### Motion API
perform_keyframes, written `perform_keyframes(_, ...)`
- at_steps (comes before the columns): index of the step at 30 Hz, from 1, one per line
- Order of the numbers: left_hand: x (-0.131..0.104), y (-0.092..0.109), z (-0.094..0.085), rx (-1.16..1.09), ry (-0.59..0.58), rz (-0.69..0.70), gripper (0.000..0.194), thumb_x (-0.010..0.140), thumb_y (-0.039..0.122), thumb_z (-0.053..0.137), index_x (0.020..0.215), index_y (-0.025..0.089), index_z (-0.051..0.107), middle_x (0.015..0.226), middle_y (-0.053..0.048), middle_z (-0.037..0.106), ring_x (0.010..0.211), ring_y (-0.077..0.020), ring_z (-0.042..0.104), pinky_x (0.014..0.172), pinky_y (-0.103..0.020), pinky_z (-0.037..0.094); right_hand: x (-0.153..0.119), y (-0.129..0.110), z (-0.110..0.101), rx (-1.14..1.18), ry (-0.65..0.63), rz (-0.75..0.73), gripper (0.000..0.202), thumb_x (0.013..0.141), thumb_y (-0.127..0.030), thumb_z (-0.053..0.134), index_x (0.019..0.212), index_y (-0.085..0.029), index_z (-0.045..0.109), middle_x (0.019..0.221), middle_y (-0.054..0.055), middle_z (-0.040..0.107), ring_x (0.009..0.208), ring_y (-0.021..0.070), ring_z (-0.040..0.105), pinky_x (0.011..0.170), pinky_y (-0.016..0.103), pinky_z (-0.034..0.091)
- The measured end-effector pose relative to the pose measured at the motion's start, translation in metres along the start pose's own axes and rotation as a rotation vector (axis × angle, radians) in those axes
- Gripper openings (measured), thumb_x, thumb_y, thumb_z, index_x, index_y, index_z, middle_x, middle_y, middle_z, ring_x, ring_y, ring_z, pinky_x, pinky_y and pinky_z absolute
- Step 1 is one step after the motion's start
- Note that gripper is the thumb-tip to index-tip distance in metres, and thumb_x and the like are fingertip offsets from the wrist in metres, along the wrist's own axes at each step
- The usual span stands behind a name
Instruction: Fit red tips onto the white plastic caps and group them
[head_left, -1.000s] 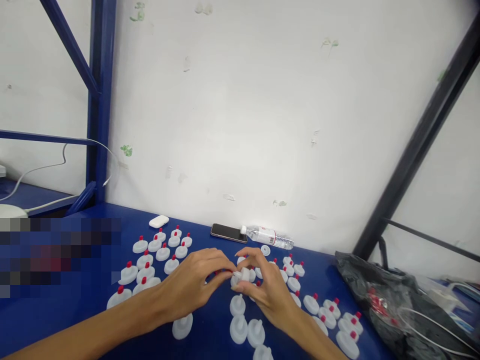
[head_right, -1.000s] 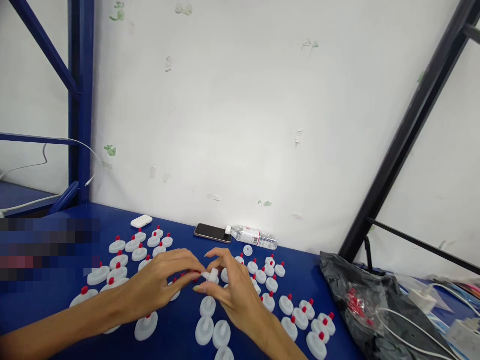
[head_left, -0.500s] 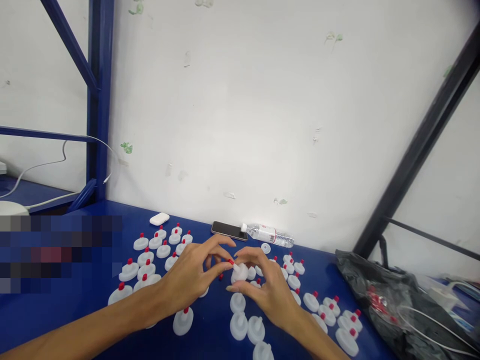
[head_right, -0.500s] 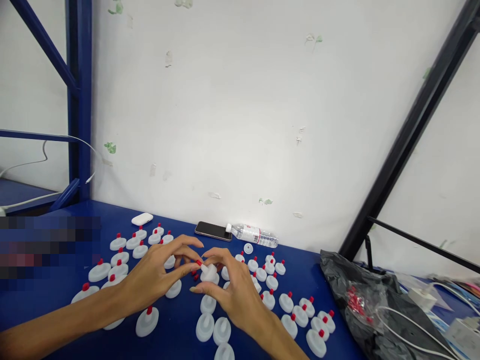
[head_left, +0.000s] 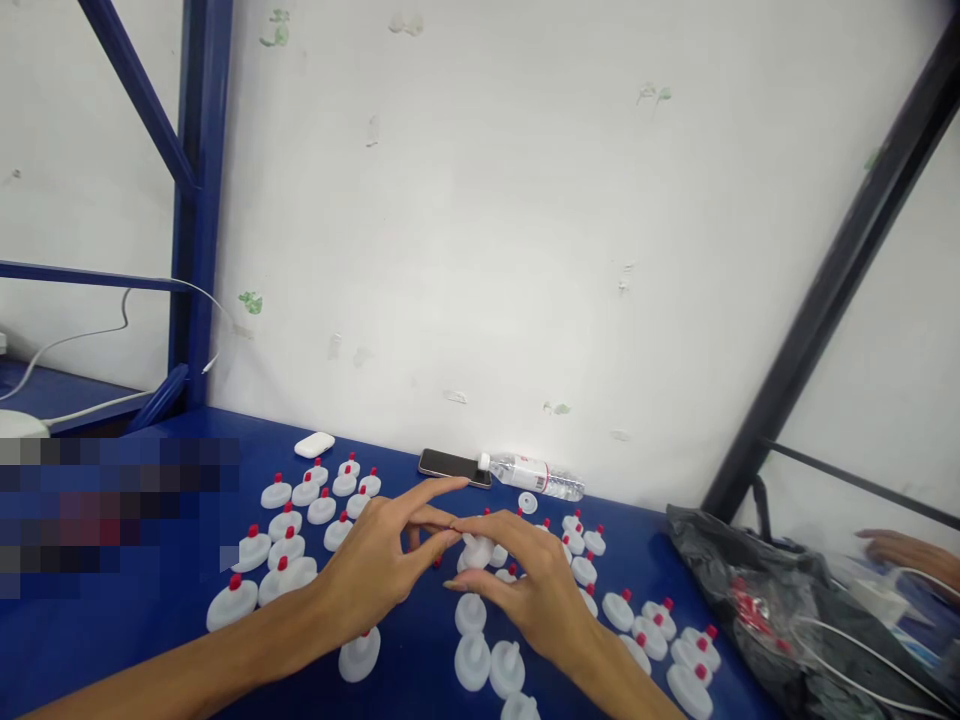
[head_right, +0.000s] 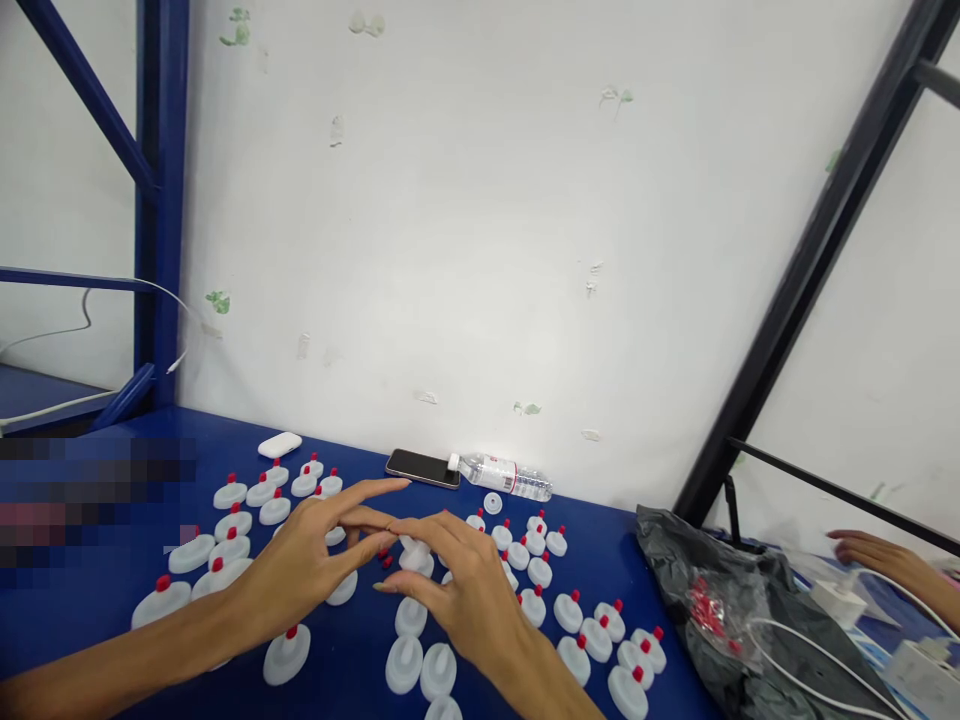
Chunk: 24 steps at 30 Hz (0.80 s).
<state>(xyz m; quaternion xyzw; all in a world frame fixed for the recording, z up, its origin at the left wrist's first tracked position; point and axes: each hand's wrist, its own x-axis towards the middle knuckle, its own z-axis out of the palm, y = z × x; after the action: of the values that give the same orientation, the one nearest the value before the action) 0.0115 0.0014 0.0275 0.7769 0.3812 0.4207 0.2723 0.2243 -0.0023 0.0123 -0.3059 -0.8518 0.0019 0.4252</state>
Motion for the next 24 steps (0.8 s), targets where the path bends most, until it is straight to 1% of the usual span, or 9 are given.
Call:
perform_keyframes(3, -0.006, -0.004, 0.003, 0.14, 0.005, 0.07, 0.049, 0.1, 0.035, 0.05, 0.148, 0.034, 0.048, 0.113, 0.004, 0.079, 0.071, -0.0152, 0.066, 0.084, -0.035, 0.05, 0.0, 0.0, 0.0, -0.053, 0.015, -0.015, 0.04, 0.09, -0.05, 0.071, 0.124, -0.028, 0.067, 0.098, 0.002, 0.076, 0.087, 0.0207, 0.071, 0.078, 0.033, 0.057)
perform_keyframes(7, -0.014, -0.011, 0.004, 0.255, -0.007, 0.153, 0.055, 0.099, 0.029, 0.044, 0.154, 0.034, 0.041, 0.118, -0.001, 0.076, 0.09, -0.019, 0.07, 0.094, -0.041, 0.048, 0.0, 0.0, 0.001, -0.095, 0.017, -0.03, 0.04, 0.093, -0.05, 0.068, 0.127, -0.03, 0.067, 0.099, 0.003, 0.075, 0.085, 0.0205, 0.072, 0.074, 0.032, 0.058)
perform_keyframes(10, -0.015, -0.011, 0.002, 0.244, -0.002, 0.132, 0.058, 0.099, 0.026, 0.043, 0.156, 0.034, 0.038, 0.122, -0.002, 0.075, 0.104, -0.0225, 0.069, 0.098, -0.044, 0.048, 0.0, 0.002, 0.002, -0.107, 0.026, -0.043, 0.038, 0.094, -0.049, 0.066, 0.128, -0.03, 0.066, 0.101, 0.004, 0.075, 0.084, 0.0194, 0.073, 0.07, 0.03, 0.059)
perform_keyframes(12, -0.014, -0.009, 0.002, 0.188, -0.014, 0.103, 0.058, 0.099, 0.026, 0.044, 0.156, 0.034, 0.039, 0.122, -0.003, 0.075, 0.103, -0.0224, 0.07, 0.098, -0.044, 0.049, -0.001, 0.003, 0.002, -0.114, 0.039, -0.049, 0.038, 0.096, -0.046, 0.065, 0.13, -0.03, 0.065, 0.106, 0.005, 0.075, 0.087, 0.0195, 0.074, 0.071, 0.03, 0.06)
perform_keyframes(15, -0.01, -0.004, 0.002, 0.058, -0.042, 0.053, 0.057, 0.098, 0.03, 0.047, 0.155, 0.028, 0.042, 0.129, -0.008, 0.072, 0.104, -0.0228, 0.071, 0.088, -0.038, 0.055, 0.0, 0.004, 0.001, -0.125, 0.059, -0.046, 0.039, 0.097, -0.043, 0.065, 0.133, -0.03, 0.062, 0.112, 0.006, 0.075, 0.092, 0.0194, 0.075, 0.077, 0.03, 0.062)
perform_keyframes(18, -0.007, 0.001, 0.001, -0.034, -0.057, -0.004, 0.056, 0.099, 0.036, 0.05, 0.152, 0.022, 0.046, 0.131, -0.012, 0.07, 0.106, -0.024, 0.071, 0.075, -0.032, 0.057, -0.001, 0.004, -0.001, -0.127, 0.075, -0.042, 0.04, 0.095, -0.043, 0.067, 0.131, -0.029, 0.061, 0.111, 0.005, 0.075, 0.092, 0.0183, 0.075, 0.079, 0.03, 0.062)
perform_keyframes(21, -0.007, 0.004, -0.001, -0.092, -0.064, -0.04, 0.053, 0.1, 0.04, 0.05, 0.15, 0.023, 0.049, 0.13, -0.012, 0.069, 0.105, -0.0234, 0.071, 0.075, -0.031, 0.056, -0.002, 0.003, -0.001, -0.12, 0.103, -0.065, 0.041, 0.093, -0.045, 0.069, 0.128, -0.027, 0.058, 0.108, 0.003, 0.076, 0.089, 0.0166, 0.075, 0.077, 0.027, 0.062)
perform_keyframes(23, -0.008, 0.007, -0.003, -0.164, -0.094, -0.066, 0.054, 0.1, 0.047, 0.051, 0.148, 0.022, 0.051, 0.126, -0.013, 0.07, 0.097, -0.0226, 0.071, 0.069, -0.03, 0.055, -0.002, 0.001, 0.0, -0.118, 0.125, -0.112, 0.045, 0.091, -0.049, 0.069, 0.127, -0.026, 0.056, 0.105, 0.003, 0.076, 0.086, 0.0159, 0.074, 0.076, 0.026, 0.062)
perform_keyframes(24, -0.008, 0.009, -0.004, -0.213, -0.121, -0.086, 0.057, 0.099, 0.051, 0.051, 0.147, 0.02, 0.052, 0.119, -0.013, 0.072, 0.089, -0.0213, 0.071, 0.063, -0.028, 0.054, -0.002, 0.0, 0.0, -0.121, 0.138, -0.144, 0.048, 0.09, -0.053, 0.069, 0.127, -0.026, 0.055, 0.103, 0.003, 0.076, 0.085, 0.0159, 0.074, 0.076, 0.025, 0.062)
